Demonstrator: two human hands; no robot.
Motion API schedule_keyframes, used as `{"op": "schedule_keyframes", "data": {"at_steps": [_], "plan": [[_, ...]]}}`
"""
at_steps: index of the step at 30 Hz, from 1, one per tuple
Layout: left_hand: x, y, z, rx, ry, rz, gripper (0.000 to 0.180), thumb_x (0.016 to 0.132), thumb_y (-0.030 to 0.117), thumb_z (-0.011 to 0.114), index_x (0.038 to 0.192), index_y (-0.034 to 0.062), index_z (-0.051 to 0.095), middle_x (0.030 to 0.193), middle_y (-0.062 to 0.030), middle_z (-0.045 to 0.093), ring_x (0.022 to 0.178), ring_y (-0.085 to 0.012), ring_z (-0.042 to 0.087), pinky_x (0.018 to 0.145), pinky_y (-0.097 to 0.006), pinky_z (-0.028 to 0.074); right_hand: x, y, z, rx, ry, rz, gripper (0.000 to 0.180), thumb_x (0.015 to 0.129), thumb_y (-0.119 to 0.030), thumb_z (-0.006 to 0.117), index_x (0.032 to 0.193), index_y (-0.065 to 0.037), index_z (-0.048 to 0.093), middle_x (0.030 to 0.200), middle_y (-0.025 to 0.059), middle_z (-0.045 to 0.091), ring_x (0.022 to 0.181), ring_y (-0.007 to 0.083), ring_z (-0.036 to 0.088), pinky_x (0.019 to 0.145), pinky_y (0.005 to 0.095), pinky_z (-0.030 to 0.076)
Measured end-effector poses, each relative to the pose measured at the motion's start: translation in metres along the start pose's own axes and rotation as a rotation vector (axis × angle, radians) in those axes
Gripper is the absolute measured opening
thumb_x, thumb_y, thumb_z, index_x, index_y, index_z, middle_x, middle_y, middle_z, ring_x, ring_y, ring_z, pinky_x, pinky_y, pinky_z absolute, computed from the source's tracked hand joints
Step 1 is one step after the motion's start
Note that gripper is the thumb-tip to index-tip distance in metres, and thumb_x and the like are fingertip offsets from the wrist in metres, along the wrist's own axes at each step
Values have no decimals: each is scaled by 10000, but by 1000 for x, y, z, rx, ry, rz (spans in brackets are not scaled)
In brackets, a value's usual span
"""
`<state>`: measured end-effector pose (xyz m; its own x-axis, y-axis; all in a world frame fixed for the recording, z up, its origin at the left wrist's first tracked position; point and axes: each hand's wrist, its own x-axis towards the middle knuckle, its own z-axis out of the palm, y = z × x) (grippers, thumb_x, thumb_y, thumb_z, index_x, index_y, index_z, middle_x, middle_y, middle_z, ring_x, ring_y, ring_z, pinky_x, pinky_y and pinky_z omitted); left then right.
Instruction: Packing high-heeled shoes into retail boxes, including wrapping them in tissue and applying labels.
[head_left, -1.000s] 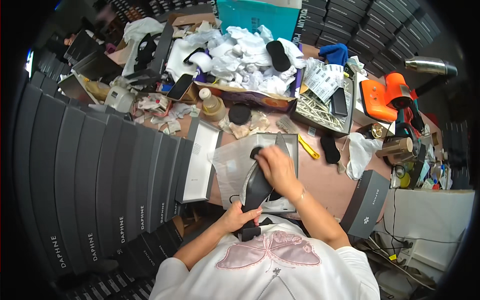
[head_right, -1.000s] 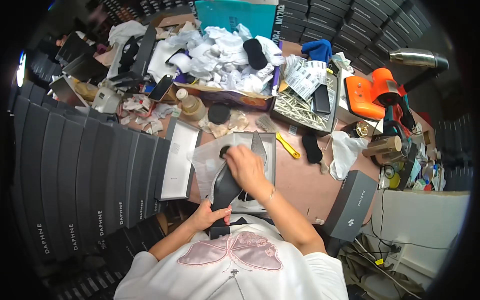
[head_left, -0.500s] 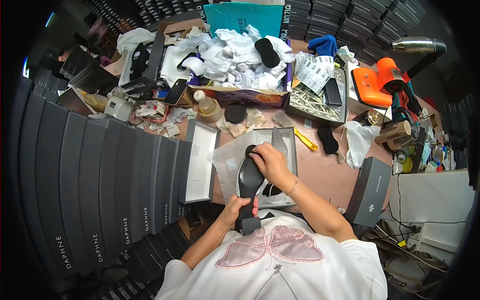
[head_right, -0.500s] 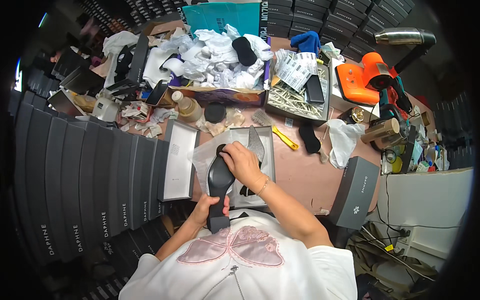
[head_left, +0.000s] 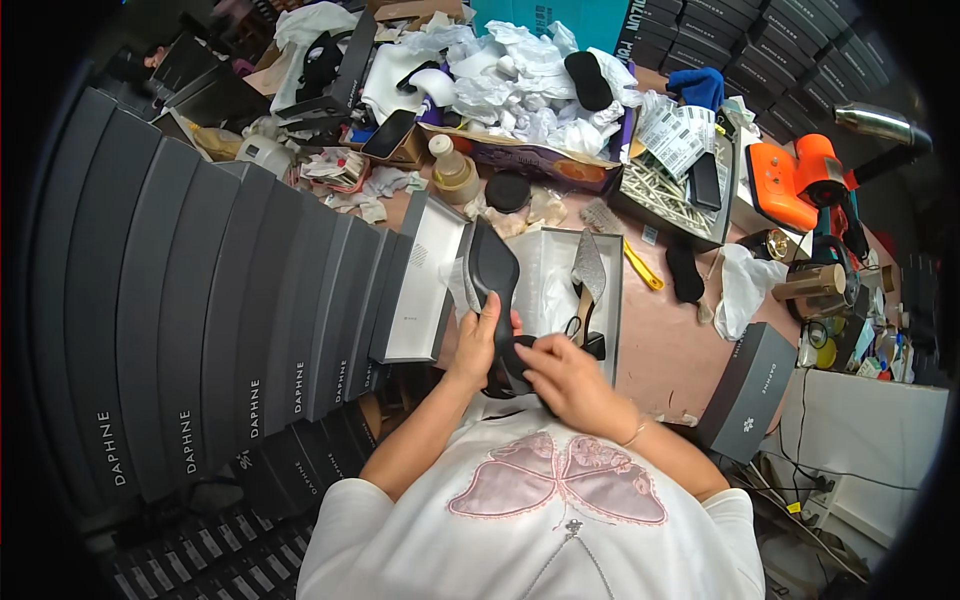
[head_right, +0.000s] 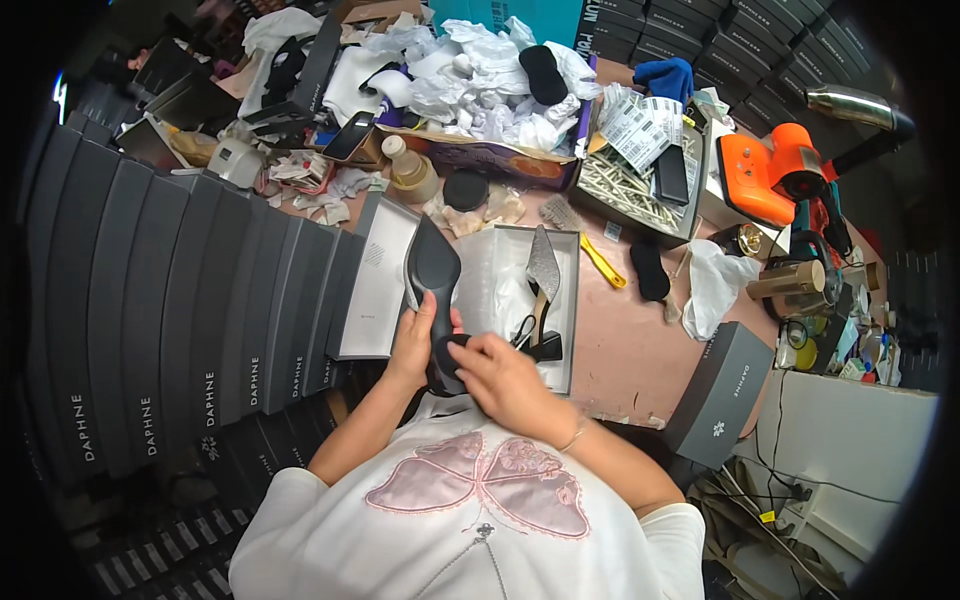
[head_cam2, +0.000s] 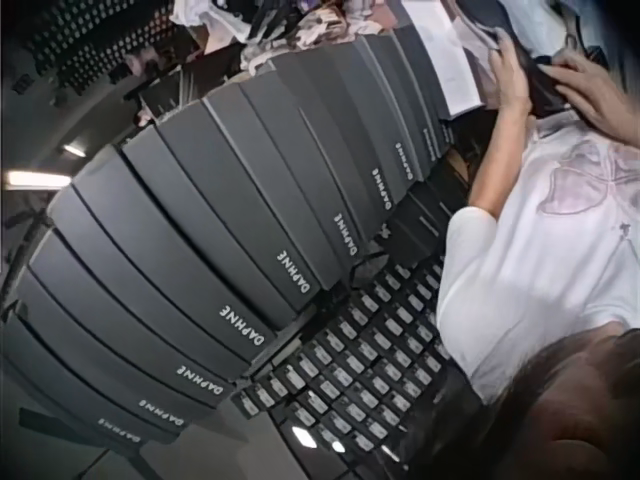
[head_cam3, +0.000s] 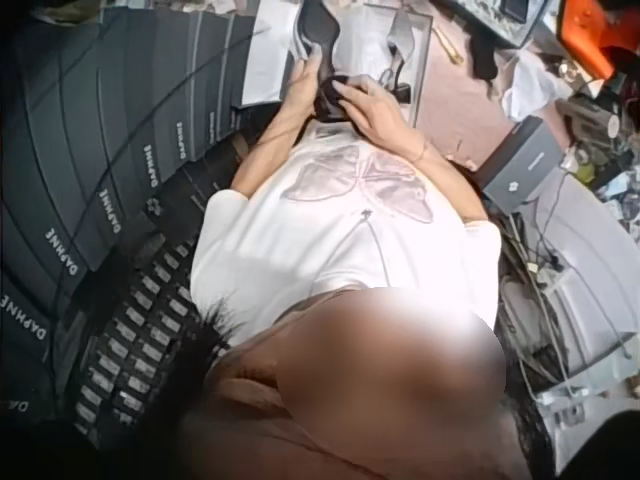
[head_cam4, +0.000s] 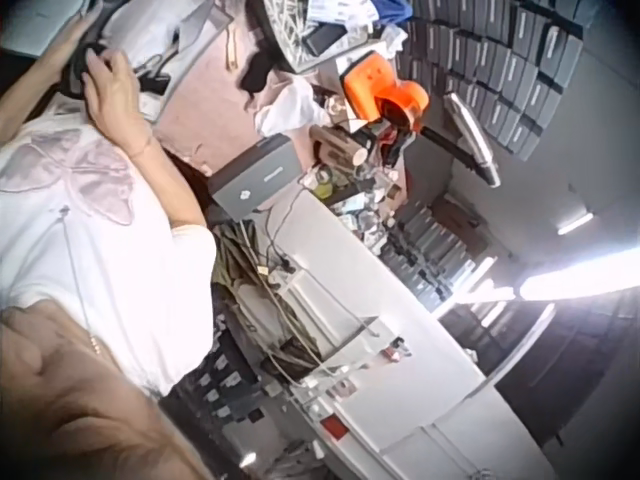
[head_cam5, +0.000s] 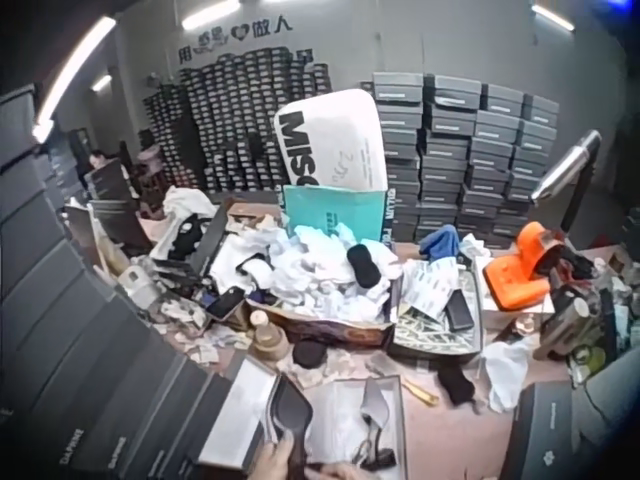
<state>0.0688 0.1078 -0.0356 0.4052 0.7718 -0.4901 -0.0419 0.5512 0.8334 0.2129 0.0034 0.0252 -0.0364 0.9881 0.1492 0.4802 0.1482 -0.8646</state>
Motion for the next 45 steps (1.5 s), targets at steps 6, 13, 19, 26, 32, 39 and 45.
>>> {"op": "schedule_keyframes", "data": {"at_steps": [6,13,19,26,32,39,45], "plan": [[18,9,-5,-31,-6,49,437,982,462,468,908,40,556,752,-46,569,630,-106,536,589,-247,454,-27,16,-27,26,69,65,322,841,-26,627,1162,-20,620,936,130,578,815,281,602,728,332,494],[31,8,3,-10,133,32,305,983,321,529,1131,56,488,839,13,477,687,-75,441,594,-231,412,-31,40,-2,-191,44,183,302,843,-69,629,1142,-26,626,955,141,590,816,312,598,726,376,491],[30,2,12,-119,122,76,298,979,313,540,1116,55,483,856,-11,489,687,-92,457,581,-244,430,6,20,25,-658,137,-179,362,750,-127,566,1098,-68,644,932,47,560,856,205,512,719,320,381],[31,12,6,-337,168,-68,406,968,428,513,1058,32,499,919,-74,582,742,-128,572,644,-297,526,-9,13,-6,-453,322,-301,459,699,-74,616,1156,-109,638,945,37,566,844,201,525,719,333,398],[28,20,-10,-570,-261,-215,522,953,538,456,995,29,564,736,-68,593,661,-146,592,604,-290,509,-39,80,0,-170,390,81,292,842,-67,601,1129,-33,644,986,131,599,872,279,587,792,356,461],[45,20,-21,-158,-128,-16,523,958,501,478,954,-12,579,692,-73,595,616,-139,584,565,-255,496,-41,50,-3,501,-209,249,229,869,-99,586,1040,44,638,893,146,623,876,261,594,810,320,455],[59,-1,-30,1346,-120,739,444,849,274,663,1086,-92,583,905,-224,627,881,-413,587,815,-440,471,-125,98,-77,431,497,824,273,897,-116,553,1103,40,643,834,15,621,713,73,539,641,230,443]]}}
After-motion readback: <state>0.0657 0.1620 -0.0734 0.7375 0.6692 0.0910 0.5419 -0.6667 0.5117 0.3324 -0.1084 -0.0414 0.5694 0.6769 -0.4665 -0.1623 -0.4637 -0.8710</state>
